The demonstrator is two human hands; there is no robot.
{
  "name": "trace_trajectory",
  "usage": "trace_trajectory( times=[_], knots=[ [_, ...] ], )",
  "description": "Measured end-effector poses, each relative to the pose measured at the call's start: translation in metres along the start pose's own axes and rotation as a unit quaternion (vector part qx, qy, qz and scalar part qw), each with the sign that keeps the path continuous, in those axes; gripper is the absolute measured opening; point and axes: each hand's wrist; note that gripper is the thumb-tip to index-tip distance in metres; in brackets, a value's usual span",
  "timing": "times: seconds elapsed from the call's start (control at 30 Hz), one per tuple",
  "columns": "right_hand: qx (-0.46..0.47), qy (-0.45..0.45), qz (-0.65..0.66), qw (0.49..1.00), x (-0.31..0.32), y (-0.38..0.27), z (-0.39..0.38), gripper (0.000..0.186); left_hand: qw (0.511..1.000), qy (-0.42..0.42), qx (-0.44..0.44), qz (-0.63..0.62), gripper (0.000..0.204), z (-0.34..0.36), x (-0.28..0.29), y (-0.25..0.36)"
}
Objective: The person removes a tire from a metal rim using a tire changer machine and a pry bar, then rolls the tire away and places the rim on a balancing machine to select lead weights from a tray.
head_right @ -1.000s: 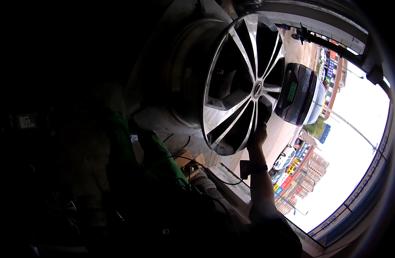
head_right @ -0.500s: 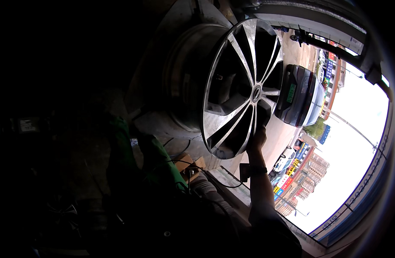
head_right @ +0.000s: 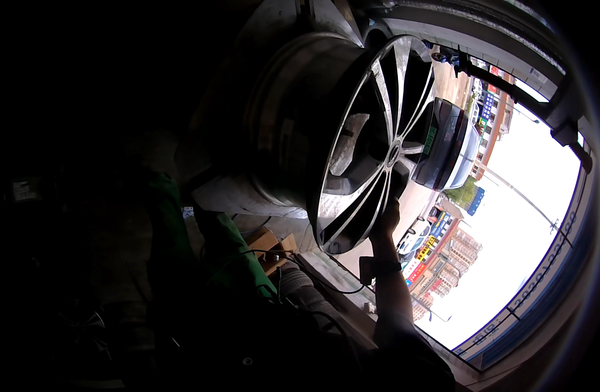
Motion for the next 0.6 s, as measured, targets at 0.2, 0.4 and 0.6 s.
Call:
trace_trajectory(
  times=[0.2, 0.4, 0.6],
  knots=[
    [-0.050, -0.040, 0.123, 0.990, 0.006, -0.021, -0.006, 0.037, 0.998, -0.016, 0.006, 0.054, 0.039, 0.015, 0.004, -0.016],
    [0.006, -0.010, -0.003, 1.000, 0.005, -0.023, -0.006, 0.039, 0.998, 0.000, -0.023, 0.066, 0.037, 0.014, 0.007, 0.000],
    [-0.013, 0.018, -0.066, 0.998, 0.009, -0.047, -0.014, 0.041, 0.998, -0.006, 0.000, 0.058, 0.041, 0.034, 0.005, -0.040]
  ],
)
Point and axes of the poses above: each hand's wrist, its own z-axis towards the middle knuckle, its own x-axis out of the back of the hand, y = z × x, and after that the axes turned 10 degrees about -z, right-handed
